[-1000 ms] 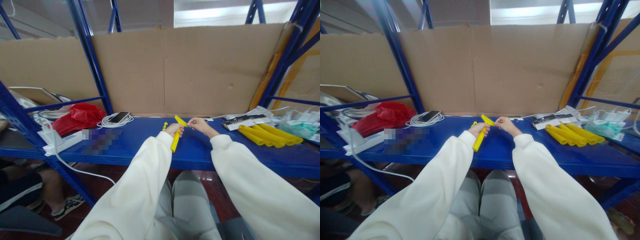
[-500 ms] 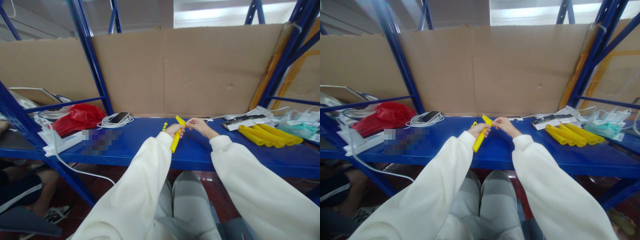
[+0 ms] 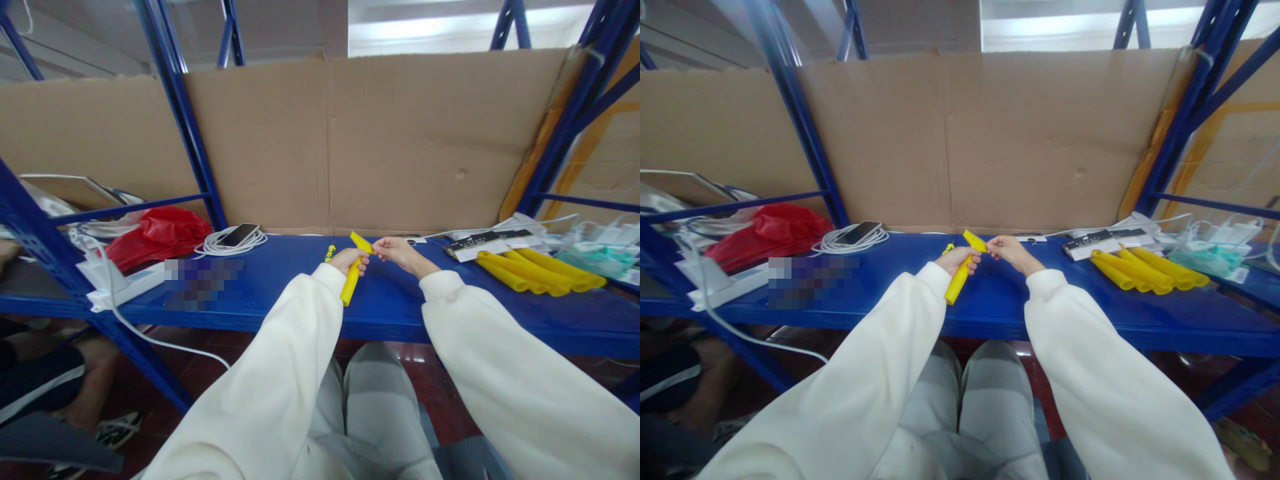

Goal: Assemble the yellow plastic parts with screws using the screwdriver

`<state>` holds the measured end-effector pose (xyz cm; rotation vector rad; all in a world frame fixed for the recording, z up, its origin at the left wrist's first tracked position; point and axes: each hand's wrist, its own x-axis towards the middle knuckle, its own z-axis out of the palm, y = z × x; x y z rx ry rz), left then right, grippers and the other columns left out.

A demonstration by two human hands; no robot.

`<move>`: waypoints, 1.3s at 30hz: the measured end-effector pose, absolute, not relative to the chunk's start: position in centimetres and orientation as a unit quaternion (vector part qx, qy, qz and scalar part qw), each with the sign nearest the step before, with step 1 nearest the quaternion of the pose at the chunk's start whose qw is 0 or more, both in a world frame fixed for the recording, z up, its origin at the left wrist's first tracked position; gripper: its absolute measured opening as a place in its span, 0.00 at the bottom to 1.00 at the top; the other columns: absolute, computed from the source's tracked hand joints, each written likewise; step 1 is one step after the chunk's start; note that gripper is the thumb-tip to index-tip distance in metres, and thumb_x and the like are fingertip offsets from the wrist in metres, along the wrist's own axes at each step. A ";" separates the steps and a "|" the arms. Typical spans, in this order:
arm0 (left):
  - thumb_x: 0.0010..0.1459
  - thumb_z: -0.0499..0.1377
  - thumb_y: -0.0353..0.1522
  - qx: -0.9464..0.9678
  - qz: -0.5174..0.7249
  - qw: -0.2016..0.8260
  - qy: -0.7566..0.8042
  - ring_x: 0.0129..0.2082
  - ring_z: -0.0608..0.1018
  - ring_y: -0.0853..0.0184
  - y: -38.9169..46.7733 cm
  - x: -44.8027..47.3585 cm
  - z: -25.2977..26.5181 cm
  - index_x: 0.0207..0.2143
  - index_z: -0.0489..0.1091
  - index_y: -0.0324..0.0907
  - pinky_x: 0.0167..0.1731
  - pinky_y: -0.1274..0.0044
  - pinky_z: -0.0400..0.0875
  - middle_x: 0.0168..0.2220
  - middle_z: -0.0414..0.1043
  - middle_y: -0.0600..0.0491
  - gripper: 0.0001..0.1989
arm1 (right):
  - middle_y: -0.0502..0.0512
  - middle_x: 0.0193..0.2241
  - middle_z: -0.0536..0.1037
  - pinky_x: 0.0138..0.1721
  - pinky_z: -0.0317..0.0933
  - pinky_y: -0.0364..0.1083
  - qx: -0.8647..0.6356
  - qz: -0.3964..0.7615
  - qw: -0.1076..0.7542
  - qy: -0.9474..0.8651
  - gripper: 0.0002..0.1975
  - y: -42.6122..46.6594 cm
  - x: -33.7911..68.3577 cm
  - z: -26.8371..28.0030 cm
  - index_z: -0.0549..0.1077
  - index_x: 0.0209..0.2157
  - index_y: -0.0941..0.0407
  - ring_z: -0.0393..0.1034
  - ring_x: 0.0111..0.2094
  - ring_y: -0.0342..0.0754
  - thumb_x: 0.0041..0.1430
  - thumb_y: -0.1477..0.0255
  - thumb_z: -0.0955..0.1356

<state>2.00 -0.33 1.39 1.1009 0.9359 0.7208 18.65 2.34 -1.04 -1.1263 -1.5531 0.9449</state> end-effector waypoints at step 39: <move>0.62 0.47 0.22 0.491 0.321 0.704 0.401 0.11 0.55 0.77 -0.7 1.9 1.7 0.28 0.56 0.42 0.12 0.85 0.52 0.16 0.52 0.63 0.11 | 0.48 0.25 0.72 0.33 0.63 0.44 -0.513 0.263 0.486 -0.657 0.08 2.5 18.7 -1.1 0.70 0.27 0.56 0.64 0.28 0.42 0.47 0.69 0.72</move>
